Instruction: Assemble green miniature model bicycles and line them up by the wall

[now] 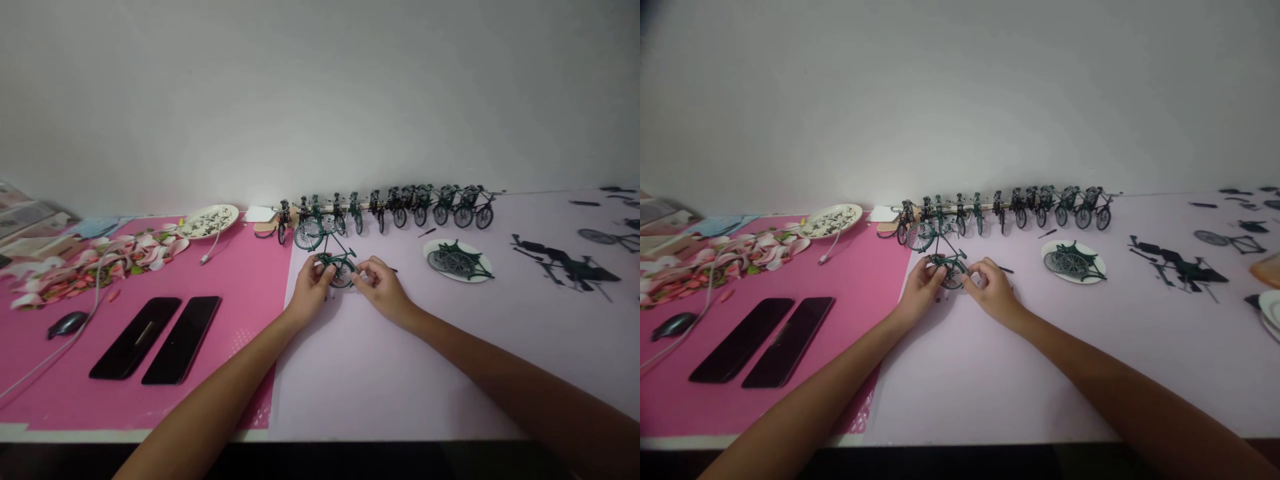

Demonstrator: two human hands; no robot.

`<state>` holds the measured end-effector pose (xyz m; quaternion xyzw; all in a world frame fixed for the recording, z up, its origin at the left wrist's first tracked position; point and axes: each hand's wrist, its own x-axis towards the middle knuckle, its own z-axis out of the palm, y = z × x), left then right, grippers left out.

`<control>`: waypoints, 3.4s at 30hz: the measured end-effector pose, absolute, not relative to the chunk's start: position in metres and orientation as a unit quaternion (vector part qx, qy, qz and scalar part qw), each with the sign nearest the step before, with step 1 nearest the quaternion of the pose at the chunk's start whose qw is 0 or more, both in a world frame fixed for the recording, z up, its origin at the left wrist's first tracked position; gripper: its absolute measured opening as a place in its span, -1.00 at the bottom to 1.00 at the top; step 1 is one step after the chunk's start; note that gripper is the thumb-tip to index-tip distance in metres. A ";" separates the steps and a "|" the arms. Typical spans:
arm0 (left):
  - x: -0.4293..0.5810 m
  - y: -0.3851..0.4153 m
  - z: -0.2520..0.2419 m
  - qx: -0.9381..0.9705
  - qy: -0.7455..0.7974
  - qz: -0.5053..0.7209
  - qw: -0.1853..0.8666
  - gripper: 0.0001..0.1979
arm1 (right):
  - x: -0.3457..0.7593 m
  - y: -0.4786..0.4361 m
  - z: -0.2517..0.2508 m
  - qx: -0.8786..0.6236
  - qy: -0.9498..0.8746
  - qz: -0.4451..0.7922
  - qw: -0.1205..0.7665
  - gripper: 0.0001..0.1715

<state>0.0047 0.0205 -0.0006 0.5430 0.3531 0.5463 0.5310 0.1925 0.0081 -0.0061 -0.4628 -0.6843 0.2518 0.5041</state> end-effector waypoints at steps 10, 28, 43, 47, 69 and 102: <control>0.006 0.019 0.000 0.555 0.363 0.541 0.517 -0.51 | 0.193 0.009 -0.006 -0.454 -0.703 0.230 0.496 -0.84; 0.011 0.002 0.006 0.672 0.343 0.490 0.437 -0.68 | 0.186 -0.006 0.008 -0.448 -0.641 0.280 0.556 -0.79; 0.011 0.001 0.006 0.630 0.356 0.478 0.497 -0.66 | 0.193 -0.001 0.003 -0.464 -0.653 0.263 0.538 -0.81; 0.011 0.002 0.006 0.631 0.353 0.480 0.496 -0.68 | 0.193 -0.001 0.002 -0.472 -0.651 0.256 0.537 -0.81; 0.005 0.024 0.000 0.508 0.411 0.568 0.500 -0.45 | 0.201 0.013 -0.003 -0.480 -0.626 0.248 0.562 -0.60; 0.008 0.019 0.009 0.488 0.443 0.588 0.469 -0.45 | 0.195 0.011 -0.007 -0.494 -0.682 0.135 0.522 -0.90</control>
